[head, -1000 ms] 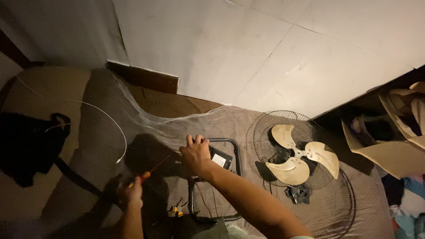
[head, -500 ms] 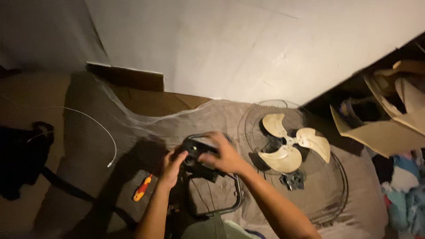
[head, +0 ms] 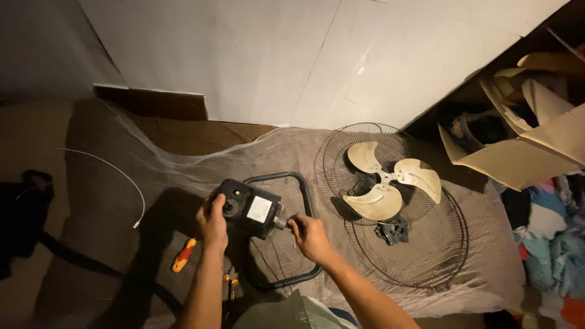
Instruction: The person disassembles a standing fan motor using a screwdriver. They remove screws, separate the motor housing, and detach internal components, placing parts on the bed surface.
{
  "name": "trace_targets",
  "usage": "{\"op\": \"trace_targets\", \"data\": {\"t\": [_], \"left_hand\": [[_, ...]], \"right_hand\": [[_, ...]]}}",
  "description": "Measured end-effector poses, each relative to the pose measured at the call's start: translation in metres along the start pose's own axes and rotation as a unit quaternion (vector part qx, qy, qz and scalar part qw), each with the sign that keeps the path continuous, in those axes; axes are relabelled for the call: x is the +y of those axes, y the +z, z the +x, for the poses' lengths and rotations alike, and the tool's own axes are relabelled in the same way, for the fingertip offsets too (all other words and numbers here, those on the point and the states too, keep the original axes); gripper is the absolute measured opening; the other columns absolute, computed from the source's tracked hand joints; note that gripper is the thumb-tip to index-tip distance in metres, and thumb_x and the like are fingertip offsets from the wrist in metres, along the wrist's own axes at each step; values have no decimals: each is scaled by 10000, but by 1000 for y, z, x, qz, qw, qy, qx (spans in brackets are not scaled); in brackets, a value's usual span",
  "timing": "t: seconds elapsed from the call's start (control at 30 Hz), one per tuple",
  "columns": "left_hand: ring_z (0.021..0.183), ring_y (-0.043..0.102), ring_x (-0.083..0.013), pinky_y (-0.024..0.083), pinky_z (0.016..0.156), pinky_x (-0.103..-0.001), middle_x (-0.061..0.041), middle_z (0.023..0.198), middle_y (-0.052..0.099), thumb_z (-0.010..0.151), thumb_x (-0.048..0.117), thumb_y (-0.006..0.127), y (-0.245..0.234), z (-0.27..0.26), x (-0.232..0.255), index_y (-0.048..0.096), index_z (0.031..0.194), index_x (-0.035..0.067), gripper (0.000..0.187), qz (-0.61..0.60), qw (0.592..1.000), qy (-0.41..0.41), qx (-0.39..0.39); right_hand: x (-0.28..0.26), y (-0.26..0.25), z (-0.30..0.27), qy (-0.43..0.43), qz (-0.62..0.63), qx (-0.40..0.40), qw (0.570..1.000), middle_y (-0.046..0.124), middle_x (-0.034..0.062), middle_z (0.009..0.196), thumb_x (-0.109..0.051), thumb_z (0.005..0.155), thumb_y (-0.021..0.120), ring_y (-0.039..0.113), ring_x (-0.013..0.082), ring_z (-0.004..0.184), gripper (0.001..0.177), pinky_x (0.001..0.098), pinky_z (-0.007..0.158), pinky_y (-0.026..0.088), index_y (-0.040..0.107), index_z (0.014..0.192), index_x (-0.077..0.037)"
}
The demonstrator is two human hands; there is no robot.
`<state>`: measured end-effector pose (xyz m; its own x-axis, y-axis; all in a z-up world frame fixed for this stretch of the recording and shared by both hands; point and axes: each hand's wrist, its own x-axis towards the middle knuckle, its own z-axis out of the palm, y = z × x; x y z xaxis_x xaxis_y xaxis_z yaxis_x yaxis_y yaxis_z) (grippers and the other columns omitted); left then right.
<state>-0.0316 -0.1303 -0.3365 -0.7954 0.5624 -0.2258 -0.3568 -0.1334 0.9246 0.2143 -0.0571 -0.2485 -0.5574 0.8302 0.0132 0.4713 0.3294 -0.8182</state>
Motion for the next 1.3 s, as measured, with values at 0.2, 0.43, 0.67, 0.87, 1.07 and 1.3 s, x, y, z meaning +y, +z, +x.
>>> {"op": "trace_targets", "data": {"t": [0.2, 0.43, 0.67, 0.87, 1.07, 1.3], "left_hand": [[1050, 644, -158, 489, 947, -286, -53, 1151, 726, 948, 224, 665, 14, 11, 8, 697, 1200, -7, 343, 7, 999, 12, -29], [979, 640, -178, 516, 880, -331, -48, 1086, 715, 902, 307, 692, -2, 24, 7, 714, 1113, 8, 366, -89, 994, -48, 33], [985, 638, -202, 515, 909, -395, -28, 1122, 672, 889, 401, 720, -61, 60, 8, 653, 1218, 111, 444, -170, 961, -177, 129], [1093, 679, -225, 543, 974, -422, -13, 1213, 707, 909, 445, 641, -92, 78, 46, 672, 1212, 166, 413, -291, 943, -149, 70], [1127, 682, -254, 529, 1020, -449, -41, 1209, 714, 913, 413, 618, -64, 70, 101, 682, 1209, 143, 406, -393, 914, -94, -38], [1095, 654, -265, 531, 966, -450, -73, 1189, 686, 987, 399, 559, 5, 19, 110, 642, 1239, 129, 379, -449, 858, -136, -209]], "right_hand": [[-10, -9, 10, -3, 26, 13, 1000, 723, 143, 890, -78, 917, 667, 681, 182, 701, 174, 319, 632, 547, 702, 1061, 13], [-23, -18, 10, -18, 17, -62, 998, 700, 155, 950, -32, 875, 679, 706, 220, 779, 310, 333, 701, 573, 703, 1181, 11], [-11, -20, 8, 14, 39, -75, 996, 737, 144, 1028, -72, 898, 691, 743, 208, 898, 317, 319, 762, 594, 687, 1209, -7], [-4, -17, 13, -1, 43, -66, 997, 763, 136, 1021, -67, 889, 705, 751, 207, 906, 314, 323, 770, 584, 696, 1200, -23], [-16, -30, 19, -34, 73, -89, 993, 706, 114, 1062, -35, 843, 723, 683, 197, 987, 319, 327, 837, 539, 691, 1159, -6], [-88, -71, 6, -152, 165, 27, 974, 712, 112, 1061, -15, 915, 707, 673, 205, 991, 156, 329, 899, 527, 700, 1065, 28]]}}
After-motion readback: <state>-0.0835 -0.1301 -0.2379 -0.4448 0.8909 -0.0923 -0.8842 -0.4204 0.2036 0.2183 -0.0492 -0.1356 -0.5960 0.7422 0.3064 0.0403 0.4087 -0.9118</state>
